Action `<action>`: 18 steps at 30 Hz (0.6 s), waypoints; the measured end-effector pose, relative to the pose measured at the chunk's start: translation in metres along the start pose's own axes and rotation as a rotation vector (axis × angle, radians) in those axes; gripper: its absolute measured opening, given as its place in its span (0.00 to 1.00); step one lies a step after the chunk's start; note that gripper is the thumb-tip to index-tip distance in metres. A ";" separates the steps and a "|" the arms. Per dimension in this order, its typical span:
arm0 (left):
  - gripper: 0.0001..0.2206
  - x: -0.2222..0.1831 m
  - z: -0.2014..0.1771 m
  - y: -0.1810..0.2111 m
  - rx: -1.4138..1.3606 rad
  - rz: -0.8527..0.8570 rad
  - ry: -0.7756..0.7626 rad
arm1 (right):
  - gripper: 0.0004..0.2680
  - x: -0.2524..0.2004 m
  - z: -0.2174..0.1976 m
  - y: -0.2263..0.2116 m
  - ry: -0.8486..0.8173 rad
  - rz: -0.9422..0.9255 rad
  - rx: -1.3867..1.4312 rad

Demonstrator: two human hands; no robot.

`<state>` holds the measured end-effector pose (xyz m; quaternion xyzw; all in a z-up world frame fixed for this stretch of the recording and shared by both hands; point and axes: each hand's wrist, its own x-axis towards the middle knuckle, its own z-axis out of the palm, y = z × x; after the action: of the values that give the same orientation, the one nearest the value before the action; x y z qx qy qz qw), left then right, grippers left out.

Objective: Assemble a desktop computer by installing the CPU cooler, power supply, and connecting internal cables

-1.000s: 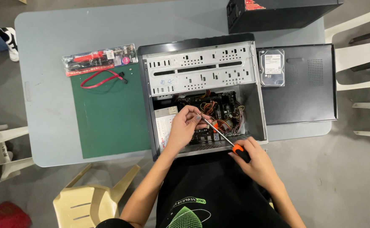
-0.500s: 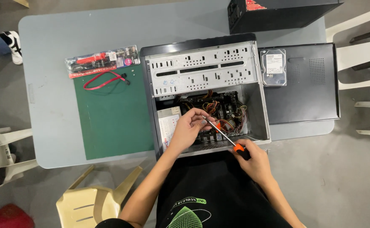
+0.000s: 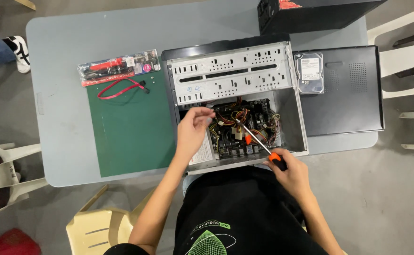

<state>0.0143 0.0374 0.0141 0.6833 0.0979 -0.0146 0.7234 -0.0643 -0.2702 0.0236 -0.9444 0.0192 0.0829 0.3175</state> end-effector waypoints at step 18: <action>0.25 0.038 0.003 -0.016 1.184 0.362 -0.185 | 0.17 0.031 -0.002 0.021 0.217 -0.093 0.041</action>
<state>0.0489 0.0372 -0.0077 0.9699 -0.1070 -0.0026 0.2187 -0.0357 -0.2878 0.0079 -0.9410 0.0112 -0.0352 0.3365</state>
